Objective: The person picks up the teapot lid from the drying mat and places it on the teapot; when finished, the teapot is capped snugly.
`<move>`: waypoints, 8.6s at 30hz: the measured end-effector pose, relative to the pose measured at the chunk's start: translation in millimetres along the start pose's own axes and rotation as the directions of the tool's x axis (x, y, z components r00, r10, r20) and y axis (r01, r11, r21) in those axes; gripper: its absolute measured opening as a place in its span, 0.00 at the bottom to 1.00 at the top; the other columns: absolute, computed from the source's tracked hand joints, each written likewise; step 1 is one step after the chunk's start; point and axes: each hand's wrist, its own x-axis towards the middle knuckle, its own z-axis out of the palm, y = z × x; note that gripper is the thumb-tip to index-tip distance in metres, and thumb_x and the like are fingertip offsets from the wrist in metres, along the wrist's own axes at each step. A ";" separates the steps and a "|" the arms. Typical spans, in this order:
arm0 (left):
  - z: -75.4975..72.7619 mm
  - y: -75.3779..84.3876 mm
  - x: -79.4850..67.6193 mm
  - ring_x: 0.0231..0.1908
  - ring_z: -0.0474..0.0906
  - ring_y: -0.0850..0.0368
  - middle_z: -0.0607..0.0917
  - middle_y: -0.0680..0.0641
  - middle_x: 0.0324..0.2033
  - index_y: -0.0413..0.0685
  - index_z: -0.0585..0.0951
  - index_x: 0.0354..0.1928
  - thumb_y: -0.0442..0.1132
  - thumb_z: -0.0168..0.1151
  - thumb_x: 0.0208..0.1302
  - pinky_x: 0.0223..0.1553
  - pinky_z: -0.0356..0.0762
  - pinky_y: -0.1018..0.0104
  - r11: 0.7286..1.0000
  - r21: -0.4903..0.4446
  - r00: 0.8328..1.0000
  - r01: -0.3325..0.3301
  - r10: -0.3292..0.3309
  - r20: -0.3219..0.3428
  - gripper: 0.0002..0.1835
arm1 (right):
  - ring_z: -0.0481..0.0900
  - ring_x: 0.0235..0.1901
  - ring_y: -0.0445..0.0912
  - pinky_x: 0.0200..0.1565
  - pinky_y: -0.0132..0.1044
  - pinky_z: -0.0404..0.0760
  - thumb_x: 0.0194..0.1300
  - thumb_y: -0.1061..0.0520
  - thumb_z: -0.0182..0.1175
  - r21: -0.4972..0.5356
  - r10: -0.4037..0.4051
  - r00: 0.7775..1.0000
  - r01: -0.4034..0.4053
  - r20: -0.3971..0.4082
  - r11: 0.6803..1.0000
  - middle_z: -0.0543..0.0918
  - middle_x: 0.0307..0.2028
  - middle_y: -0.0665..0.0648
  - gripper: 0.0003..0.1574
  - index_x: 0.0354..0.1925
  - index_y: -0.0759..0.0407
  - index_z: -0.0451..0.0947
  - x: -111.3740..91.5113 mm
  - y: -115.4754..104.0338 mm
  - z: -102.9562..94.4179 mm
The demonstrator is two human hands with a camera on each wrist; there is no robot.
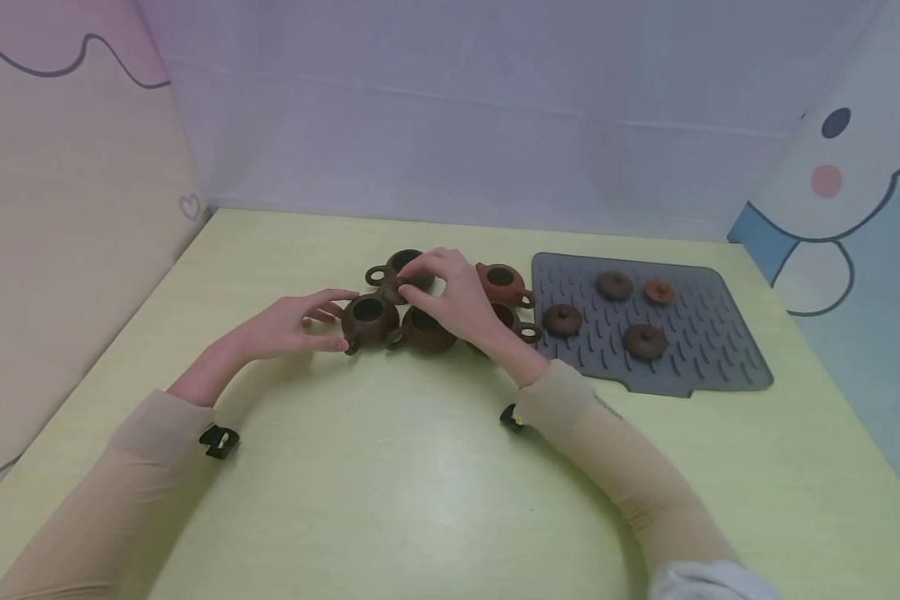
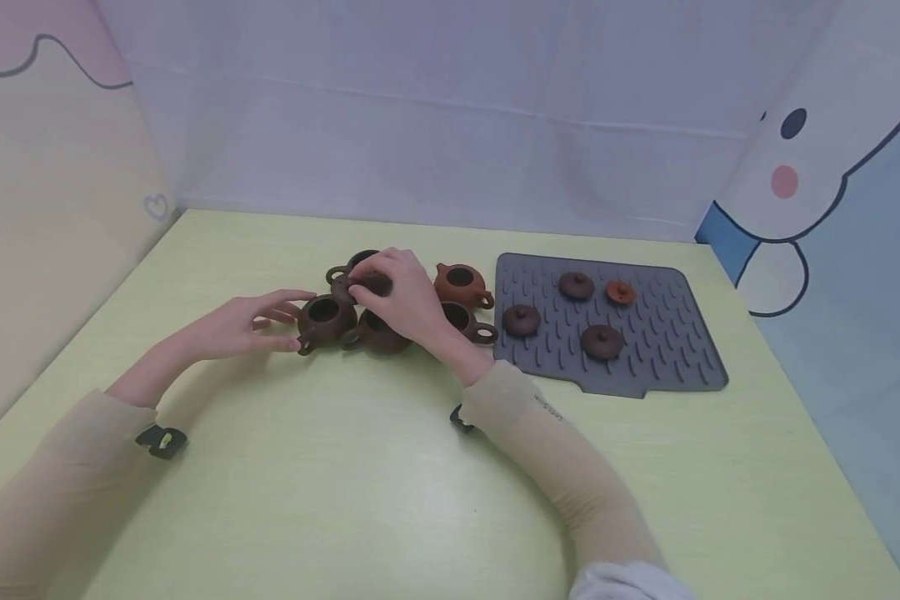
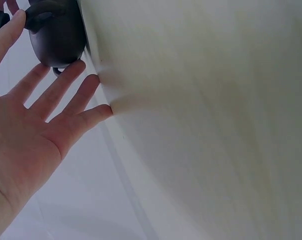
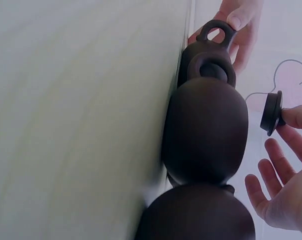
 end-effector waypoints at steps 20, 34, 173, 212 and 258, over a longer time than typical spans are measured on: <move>-2.0 1.2 -0.8 0.61 0.77 0.41 0.81 0.42 0.60 0.59 0.62 0.74 0.55 0.67 0.62 0.62 0.74 0.41 1.000 -0.016 1.000 0.016 -0.016 0.013 0.40 | 0.78 0.52 0.46 0.57 0.40 0.75 0.65 0.51 0.66 -0.130 0.045 0.989 -0.027 0.140 0.991 0.86 0.47 0.51 0.11 0.44 0.52 0.86 19.8 -11.5 29.4; -1.8 1.5 -1.1 0.60 0.78 0.39 0.79 0.41 0.62 0.63 0.62 0.73 0.56 0.68 0.61 0.63 0.72 0.39 0.999 -0.022 1.000 0.023 -0.022 0.019 0.40 | 0.78 0.52 0.43 0.57 0.36 0.77 0.66 0.49 0.66 -0.210 0.105 0.966 -0.055 0.234 0.976 0.87 0.44 0.48 0.11 0.45 0.49 0.86 24.5 -10.0 38.5; 44.4 55.6 55.6 0.66 0.68 0.41 0.82 0.47 0.59 0.57 0.78 0.63 0.63 0.69 0.54 0.64 0.65 0.37 0.913 0.377 0.958 -0.158 0.234 -0.166 0.35 | 0.72 0.56 0.61 0.59 0.57 0.68 0.59 0.62 0.70 -0.329 -0.176 0.970 0.113 -0.166 0.937 0.81 0.52 0.67 0.12 0.43 0.64 0.85 -73.1 54.4 -124.9; 45.3 54.3 56.5 0.68 0.67 0.39 0.82 0.45 0.59 0.51 0.78 0.62 0.62 0.71 0.54 0.64 0.66 0.35 0.929 0.345 0.966 -0.134 0.199 -0.162 0.37 | 0.81 0.44 0.49 0.49 0.42 0.77 0.64 0.48 0.66 -0.244 0.028 0.997 -0.010 0.072 0.970 0.88 0.44 0.51 0.14 0.47 0.47 0.87 -29.4 18.7 -27.6; 45.9 58.8 54.3 0.71 0.62 0.37 0.80 0.45 0.62 0.55 0.76 0.64 0.62 0.68 0.56 0.67 0.59 0.31 0.915 0.380 0.962 -0.133 0.210 -0.171 0.36 | 0.80 0.52 0.48 0.56 0.47 0.77 0.65 0.47 0.66 -0.268 0.071 0.991 -0.037 0.117 0.963 0.85 0.50 0.53 0.20 0.54 0.50 0.83 -37.7 18.4 -21.0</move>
